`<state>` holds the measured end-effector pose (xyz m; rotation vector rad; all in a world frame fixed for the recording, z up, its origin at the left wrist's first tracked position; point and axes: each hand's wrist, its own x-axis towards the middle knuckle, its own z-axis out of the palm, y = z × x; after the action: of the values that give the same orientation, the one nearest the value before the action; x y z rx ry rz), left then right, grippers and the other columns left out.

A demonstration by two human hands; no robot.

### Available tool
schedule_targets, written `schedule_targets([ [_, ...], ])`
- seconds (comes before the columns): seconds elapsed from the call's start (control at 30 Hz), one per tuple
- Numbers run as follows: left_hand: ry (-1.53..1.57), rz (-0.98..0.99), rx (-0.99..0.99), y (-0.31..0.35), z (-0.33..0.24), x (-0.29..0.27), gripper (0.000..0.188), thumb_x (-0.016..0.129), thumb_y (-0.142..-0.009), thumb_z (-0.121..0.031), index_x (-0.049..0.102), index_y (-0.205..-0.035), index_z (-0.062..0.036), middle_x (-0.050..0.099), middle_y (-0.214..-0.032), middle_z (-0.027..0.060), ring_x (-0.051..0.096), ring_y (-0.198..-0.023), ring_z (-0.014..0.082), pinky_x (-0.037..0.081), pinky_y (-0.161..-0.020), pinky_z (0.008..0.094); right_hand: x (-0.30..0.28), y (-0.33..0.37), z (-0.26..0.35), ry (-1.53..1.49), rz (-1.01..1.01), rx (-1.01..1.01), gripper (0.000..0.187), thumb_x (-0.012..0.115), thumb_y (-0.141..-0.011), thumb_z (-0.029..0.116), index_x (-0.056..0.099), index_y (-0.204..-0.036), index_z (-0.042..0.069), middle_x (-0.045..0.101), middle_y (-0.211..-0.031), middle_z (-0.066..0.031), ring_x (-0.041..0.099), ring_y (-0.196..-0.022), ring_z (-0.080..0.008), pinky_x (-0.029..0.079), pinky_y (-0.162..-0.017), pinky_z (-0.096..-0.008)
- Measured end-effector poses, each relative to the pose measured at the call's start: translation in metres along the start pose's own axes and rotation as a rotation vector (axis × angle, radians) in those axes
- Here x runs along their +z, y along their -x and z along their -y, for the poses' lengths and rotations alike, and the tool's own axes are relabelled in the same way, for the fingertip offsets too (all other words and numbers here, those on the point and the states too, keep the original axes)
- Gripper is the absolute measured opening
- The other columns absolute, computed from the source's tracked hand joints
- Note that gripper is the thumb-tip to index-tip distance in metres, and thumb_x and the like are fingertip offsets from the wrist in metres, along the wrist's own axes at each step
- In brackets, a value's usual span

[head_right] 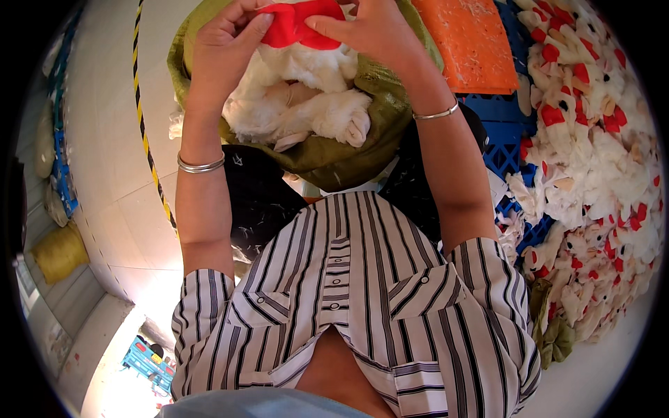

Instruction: The person repeatedly stuffs white fluffy material into the opening of a white plush toy with red feet and black eyes. The person uses both hands to push the material inside and adjust the toy's shape. The task is performed over a green bag containing the stuffing material.

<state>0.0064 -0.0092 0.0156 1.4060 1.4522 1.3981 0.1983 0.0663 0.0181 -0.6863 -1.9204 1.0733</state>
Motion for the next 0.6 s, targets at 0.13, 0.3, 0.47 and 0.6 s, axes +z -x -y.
schedule_targets([
  [0.13,-0.208,0.128,-0.051,0.006,-0.013,0.014,0.020,0.067,-0.090,-0.005,0.067,-0.109,-0.0016,0.067,-0.093,-0.0004,0.059,-0.080,0.0067,0.049,-0.072,0.0220,-0.003,0.003,0.006,0.263,0.269,-0.061,0.018,0.063,-0.084,0.007,0.058,-0.099,-0.002,0.061,-0.081,-0.0140,0.061,-0.071,-0.0147,0.049,-0.066,-0.0274],
  [0.3,-0.367,0.242,0.141,0.003,0.023,0.016,0.045,0.073,-0.085,-0.028,0.061,-0.122,-0.0041,0.066,-0.107,0.0068,0.065,-0.092,0.0185,0.051,-0.080,0.0312,-0.026,0.002,-0.017,-0.226,-0.013,0.124,0.009,0.052,-0.087,0.002,0.060,-0.085,-0.001,0.063,-0.075,-0.0080,0.059,-0.066,-0.0128,0.046,-0.061,-0.0254],
  [0.47,-0.764,0.363,0.059,0.001,0.069,0.009,0.052,0.071,-0.083,-0.024,0.056,-0.128,-0.0025,0.068,-0.097,0.0120,0.068,-0.084,0.0231,0.053,-0.077,0.0362,-0.077,-0.006,-0.047,-0.529,-0.346,-0.049,0.019,0.044,-0.088,0.002,0.058,-0.076,0.001,0.059,-0.076,-0.0037,0.051,-0.064,-0.0108,0.042,-0.062,-0.0240],
  [0.6,-0.763,0.354,-0.248,-0.012,0.043,0.001,0.041,0.070,-0.082,-0.024,0.063,-0.115,-0.0013,0.068,-0.083,0.0156,0.066,-0.080,0.0257,0.051,-0.074,0.0365,-0.108,-0.010,-0.084,-0.457,-0.570,-0.099,0.019,0.044,-0.087,0.005,0.059,-0.075,0.002,0.057,-0.075,-0.0029,0.049,-0.066,-0.0104,0.040,-0.062,-0.0248],
])
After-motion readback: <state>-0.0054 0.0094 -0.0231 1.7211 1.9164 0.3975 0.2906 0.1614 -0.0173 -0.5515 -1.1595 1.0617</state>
